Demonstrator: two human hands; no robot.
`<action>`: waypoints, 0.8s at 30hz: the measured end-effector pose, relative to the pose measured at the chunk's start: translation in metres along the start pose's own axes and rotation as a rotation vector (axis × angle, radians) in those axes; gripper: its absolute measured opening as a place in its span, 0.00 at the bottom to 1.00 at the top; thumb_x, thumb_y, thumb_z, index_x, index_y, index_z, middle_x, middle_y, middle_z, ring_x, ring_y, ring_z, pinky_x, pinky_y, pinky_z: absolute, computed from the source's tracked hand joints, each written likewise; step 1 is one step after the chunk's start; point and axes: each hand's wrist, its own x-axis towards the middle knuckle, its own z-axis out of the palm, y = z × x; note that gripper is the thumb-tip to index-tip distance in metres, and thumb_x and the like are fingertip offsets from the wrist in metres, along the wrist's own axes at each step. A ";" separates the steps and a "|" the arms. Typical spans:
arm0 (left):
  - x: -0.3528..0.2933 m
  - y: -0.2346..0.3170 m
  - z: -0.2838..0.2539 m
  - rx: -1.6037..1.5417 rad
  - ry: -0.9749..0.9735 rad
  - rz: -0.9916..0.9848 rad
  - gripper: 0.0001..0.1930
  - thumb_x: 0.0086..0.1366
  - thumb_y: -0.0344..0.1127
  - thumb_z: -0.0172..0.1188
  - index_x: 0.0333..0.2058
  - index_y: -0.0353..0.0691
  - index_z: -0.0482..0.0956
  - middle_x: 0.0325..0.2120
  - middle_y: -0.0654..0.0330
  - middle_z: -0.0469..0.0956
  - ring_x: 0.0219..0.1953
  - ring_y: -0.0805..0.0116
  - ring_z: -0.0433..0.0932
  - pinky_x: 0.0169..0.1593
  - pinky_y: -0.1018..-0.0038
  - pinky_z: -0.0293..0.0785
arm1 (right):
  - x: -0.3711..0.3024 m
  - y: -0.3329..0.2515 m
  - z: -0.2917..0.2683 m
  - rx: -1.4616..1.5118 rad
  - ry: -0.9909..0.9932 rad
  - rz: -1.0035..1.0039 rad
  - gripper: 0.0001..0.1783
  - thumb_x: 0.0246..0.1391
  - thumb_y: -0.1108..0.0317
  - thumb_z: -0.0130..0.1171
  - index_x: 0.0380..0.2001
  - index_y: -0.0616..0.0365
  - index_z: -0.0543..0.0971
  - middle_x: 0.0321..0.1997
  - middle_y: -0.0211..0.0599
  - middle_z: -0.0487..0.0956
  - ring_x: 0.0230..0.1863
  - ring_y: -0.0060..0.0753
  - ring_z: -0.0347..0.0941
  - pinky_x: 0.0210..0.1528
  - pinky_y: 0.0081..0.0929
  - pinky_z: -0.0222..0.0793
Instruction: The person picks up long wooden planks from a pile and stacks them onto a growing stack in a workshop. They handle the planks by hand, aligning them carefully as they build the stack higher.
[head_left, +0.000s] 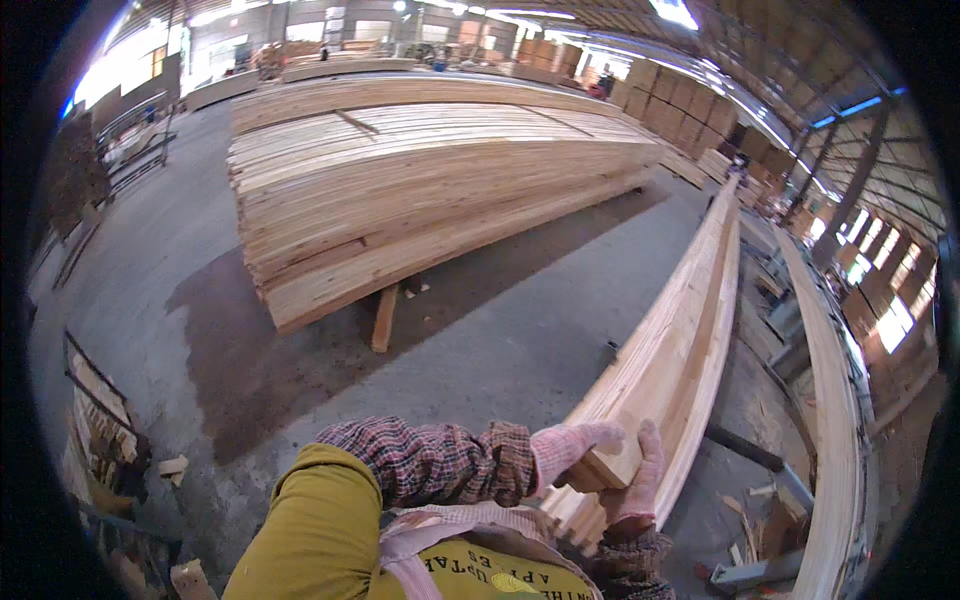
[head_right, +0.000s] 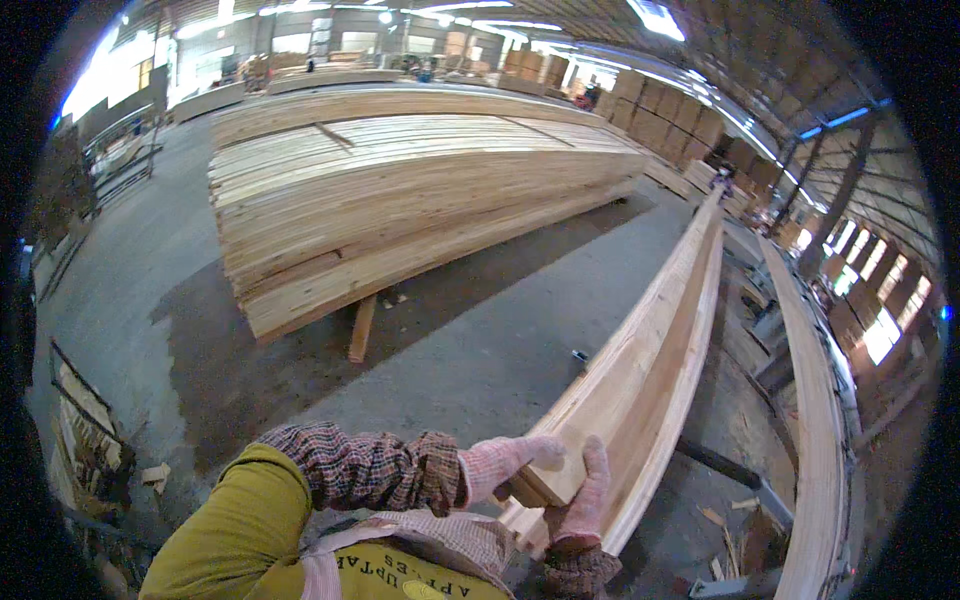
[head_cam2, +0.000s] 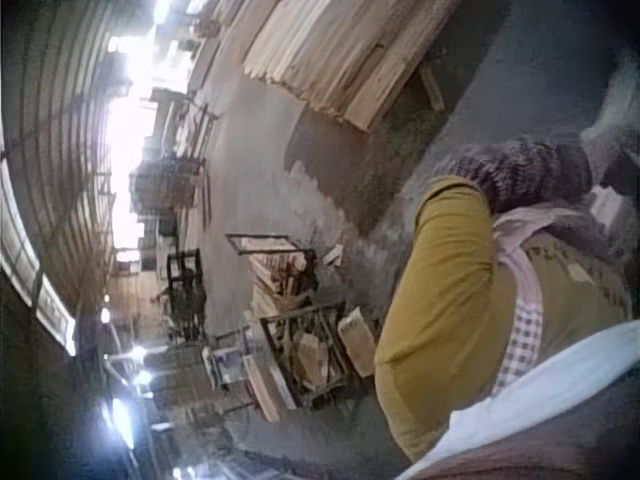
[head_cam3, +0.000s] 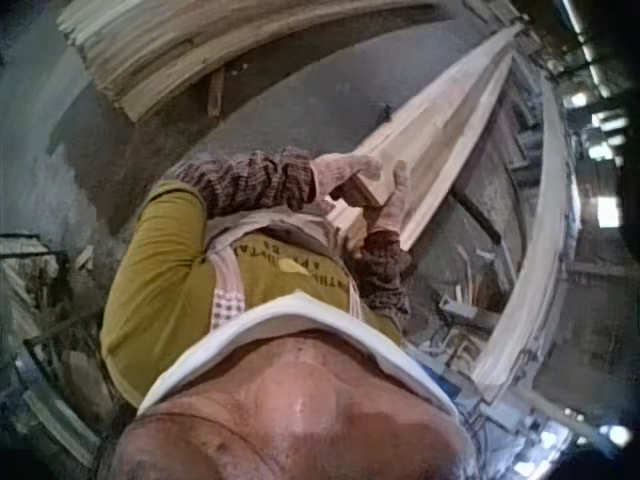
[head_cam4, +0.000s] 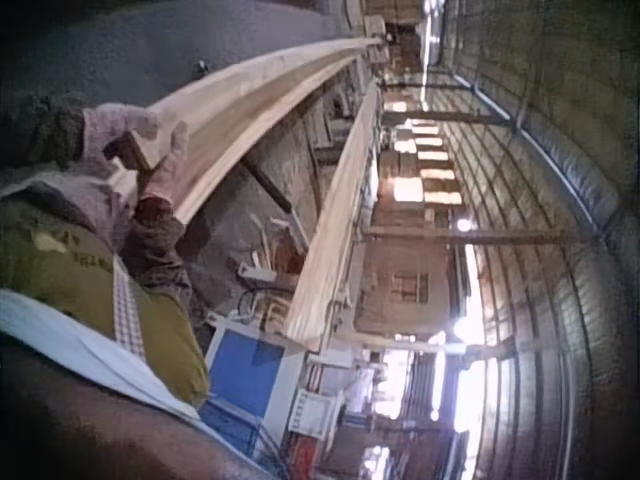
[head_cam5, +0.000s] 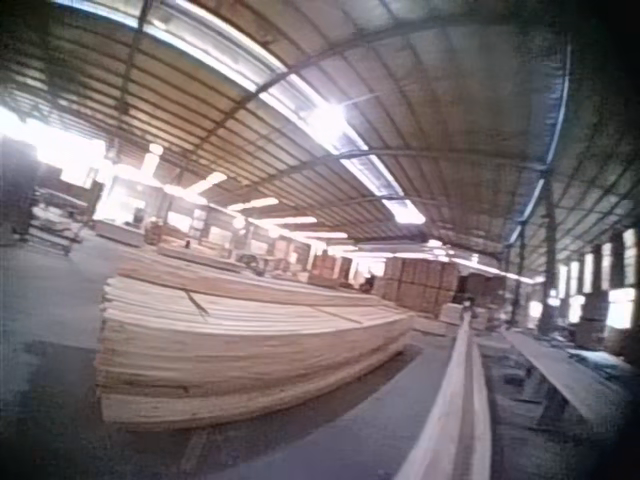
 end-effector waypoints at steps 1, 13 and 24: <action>0.007 0.003 -0.042 -0.014 0.008 -0.016 0.31 0.56 0.66 0.63 0.42 0.42 0.84 0.27 0.57 0.83 0.25 0.69 0.75 0.29 0.72 0.64 | 0.016 0.023 0.026 0.013 -0.011 0.035 0.36 0.60 0.42 0.60 0.62 0.56 0.71 0.54 0.41 0.79 0.53 0.44 0.78 0.54 0.43 0.78; 0.018 0.105 -0.475 0.052 0.110 -0.039 0.28 0.57 0.65 0.64 0.43 0.46 0.85 0.32 0.60 0.85 0.30 0.71 0.78 0.31 0.74 0.63 | 0.201 0.247 0.349 0.102 -0.171 0.203 0.35 0.65 0.46 0.55 0.65 0.60 0.67 0.58 0.45 0.77 0.58 0.47 0.75 0.61 0.49 0.73; -0.084 0.287 -0.845 0.107 0.112 0.076 0.30 0.60 0.61 0.62 0.48 0.40 0.83 0.39 0.54 0.85 0.35 0.63 0.84 0.38 0.71 0.77 | 0.304 0.393 0.733 0.191 -0.320 0.154 0.34 0.67 0.45 0.54 0.66 0.59 0.67 0.61 0.43 0.76 0.62 0.45 0.73 0.67 0.46 0.68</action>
